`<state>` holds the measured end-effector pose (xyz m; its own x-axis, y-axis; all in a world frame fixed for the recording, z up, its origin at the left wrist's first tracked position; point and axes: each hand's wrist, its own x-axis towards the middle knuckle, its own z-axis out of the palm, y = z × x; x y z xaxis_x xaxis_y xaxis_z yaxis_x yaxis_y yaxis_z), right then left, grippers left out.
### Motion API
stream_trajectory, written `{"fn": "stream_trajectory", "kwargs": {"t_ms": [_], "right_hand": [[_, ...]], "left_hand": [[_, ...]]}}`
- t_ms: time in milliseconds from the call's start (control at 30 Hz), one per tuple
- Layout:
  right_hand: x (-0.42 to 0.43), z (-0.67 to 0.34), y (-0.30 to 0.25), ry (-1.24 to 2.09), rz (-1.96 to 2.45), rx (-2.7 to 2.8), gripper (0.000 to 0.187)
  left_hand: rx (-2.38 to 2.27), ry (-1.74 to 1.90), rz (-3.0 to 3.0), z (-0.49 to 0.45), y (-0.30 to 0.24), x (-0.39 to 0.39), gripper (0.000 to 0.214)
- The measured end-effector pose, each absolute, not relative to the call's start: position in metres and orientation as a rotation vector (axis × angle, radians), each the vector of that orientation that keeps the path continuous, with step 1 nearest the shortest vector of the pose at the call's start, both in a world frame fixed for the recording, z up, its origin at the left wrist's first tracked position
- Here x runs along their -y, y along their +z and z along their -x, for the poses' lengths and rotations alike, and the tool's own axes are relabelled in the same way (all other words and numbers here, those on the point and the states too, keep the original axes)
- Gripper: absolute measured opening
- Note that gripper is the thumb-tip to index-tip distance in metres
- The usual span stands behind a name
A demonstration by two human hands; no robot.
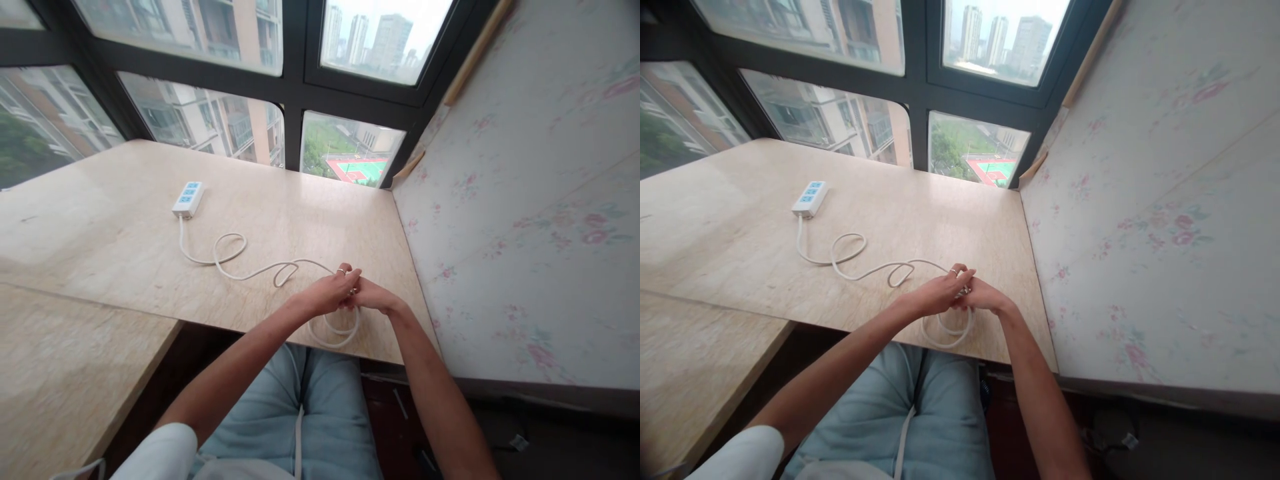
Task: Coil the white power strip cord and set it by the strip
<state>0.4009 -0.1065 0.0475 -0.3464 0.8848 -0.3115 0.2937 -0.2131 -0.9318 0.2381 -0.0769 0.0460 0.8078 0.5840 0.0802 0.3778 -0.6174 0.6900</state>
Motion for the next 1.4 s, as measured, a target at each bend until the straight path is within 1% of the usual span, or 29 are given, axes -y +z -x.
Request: {"fn": "stream_trajectory", "kwargs": {"t_ms": [67,200,267,333,400,500,567,600,667,733,800,900,967,1067,1200,1233,1400], "right_hand": [[0.104,-0.401,0.051,1.599,1.46,1.634,0.01],[0.106,-0.397,0.055,1.529,1.535,1.637,0.015],[0.109,-0.395,0.055,1.471,1.562,1.616,0.014],[0.113,-0.393,0.055,1.438,1.558,1.611,0.012],[0.116,-0.393,0.056,1.443,1.541,1.632,0.011],[0.12,-0.397,0.061,1.464,1.541,1.643,0.013],[0.123,-0.399,0.066,1.467,1.542,1.66,0.015],[0.124,-0.4,0.07,1.462,1.542,1.689,0.015],[0.127,-0.4,0.079,1.449,1.538,1.786,0.018],[0.13,-0.4,0.088,1.418,1.545,1.858,0.021],[0.133,-0.402,0.095,1.398,1.557,1.856,0.024],[0.136,-0.406,0.098,1.386,1.526,1.724,0.03],[0.137,-0.408,0.096,1.397,1.456,1.585,0.033],[0.141,-0.404,0.088,1.49,1.304,1.334,0.036],[0.148,-0.388,0.073,1.576,1.098,0.96,0.037],[0.15,-0.384,0.068,1.573,1.056,0.877,0.037],[0.157,-0.374,0.032,1.536,0.849,0.529,0.035]], "left_hand": [[-0.7,0.41,-2.337,-0.237,0.045,0.079,0.074],[-0.65,0.45,-2.347,-0.234,0.036,0.088,0.087],[-0.603,0.468,-2.331,-0.233,0.032,0.094,0.095],[-0.597,0.494,-2.317,-0.231,0.033,0.102,0.095],[-0.651,0.527,-2.336,-0.229,0.039,0.109,0.087],[-0.792,0.629,-2.425,-0.215,0.055,0.117,0.063],[-0.918,0.719,-2.496,-0.199,0.065,0.118,0.056],[-0.995,0.75,-2.525,-0.189,0.068,0.117,0.057],[-1.168,0.747,-2.541,-0.167,0.071,0.112,0.068],[-1.339,0.628,-2.484,-0.145,0.068,0.108,0.082],[-1.461,0.431,-2.358,-0.125,0.062,0.107,0.088],[-1.508,0.349,-2.171,-0.106,0.052,0.112,0.084],[-1.434,0.428,-2.037,-0.101,0.046,0.116,0.076],[-1.206,0.527,-1.766,-0.107,0.038,0.117,0.056],[-1.052,0.653,-1.545,-0.132,0.025,0.116,0.042],[-1.053,0.698,-1.503,-0.14,0.021,0.117,0.043],[-1.117,1.046,-1.321,-0.176,-0.001,0.134,0.072]]}}
